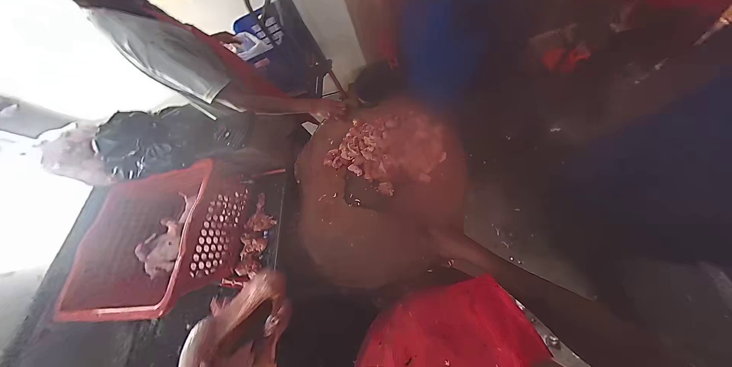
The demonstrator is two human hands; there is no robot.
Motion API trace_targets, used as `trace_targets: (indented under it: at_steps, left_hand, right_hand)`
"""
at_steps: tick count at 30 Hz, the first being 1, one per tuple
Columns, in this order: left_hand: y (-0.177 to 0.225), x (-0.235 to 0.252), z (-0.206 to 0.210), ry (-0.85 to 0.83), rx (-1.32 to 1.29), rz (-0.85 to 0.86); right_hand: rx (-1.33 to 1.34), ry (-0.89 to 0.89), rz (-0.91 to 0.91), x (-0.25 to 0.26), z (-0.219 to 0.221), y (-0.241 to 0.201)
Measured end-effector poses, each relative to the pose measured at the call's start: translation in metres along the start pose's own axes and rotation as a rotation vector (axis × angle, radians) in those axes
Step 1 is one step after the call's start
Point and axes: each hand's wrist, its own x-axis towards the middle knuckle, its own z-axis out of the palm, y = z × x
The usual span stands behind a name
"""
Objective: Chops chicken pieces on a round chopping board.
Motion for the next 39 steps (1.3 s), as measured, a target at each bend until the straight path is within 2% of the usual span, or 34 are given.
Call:
trace_targets:
  at_steps: [2,4,5,7,9,11,12,15,20,25,29,33,36,39]
  left_hand:
    - [-0.014,0.009,0.016,0.041,-0.170,0.129]
    - [-0.039,0.037,0.042,0.074,-0.319,0.129]
    - [-0.057,0.055,0.055,0.152,-0.340,0.081]
    - [-0.102,0.093,0.069,0.264,-0.212,-0.083]
    - [-0.156,0.127,0.063,0.222,0.020,-0.223]
    - [-0.192,0.149,0.064,0.160,0.194,-0.307]
    - [-0.195,0.157,0.069,0.132,0.243,-0.335]
    - [-0.171,0.160,0.088,-0.013,0.258,-0.437]
    - [-0.163,0.168,0.103,-0.254,0.121,-0.676]
    - [-0.165,0.168,0.138,-0.395,0.050,-0.787]
    - [-0.177,0.163,0.154,-0.328,0.072,-0.814]
    - [-0.186,0.163,0.159,-0.192,0.050,-0.749]
    - [-0.180,0.166,0.153,-0.239,-0.074,-0.757]
    - [-0.178,0.164,0.150,-0.285,-0.073,-0.760]
  right_hand:
    - [0.146,0.025,0.031,0.006,-0.002,0.003]
    - [0.325,0.072,0.058,0.012,0.009,0.009]
    - [0.383,0.107,0.061,0.012,0.014,0.012]
    - [0.408,0.174,0.036,0.011,0.025,0.021]
    - [0.351,0.203,0.043,0.007,0.034,0.025]
    - [0.247,0.193,0.065,0.000,0.037,0.022]
    - [0.170,0.174,0.091,-0.004,0.034,0.016]
    - [-0.025,0.127,0.151,-0.013,0.028,0.001]
    - [-0.069,0.133,0.163,-0.012,0.022,-0.012]
    - [-0.185,0.042,0.175,-0.010,0.017,-0.015]
    - [-0.230,0.004,0.175,-0.012,0.013,-0.019]
    - [-0.221,0.013,0.195,-0.013,0.015,-0.026]
    - [-0.217,0.017,0.193,-0.018,0.012,-0.027]
    - [-0.225,0.012,0.158,-0.020,0.015,-0.024]
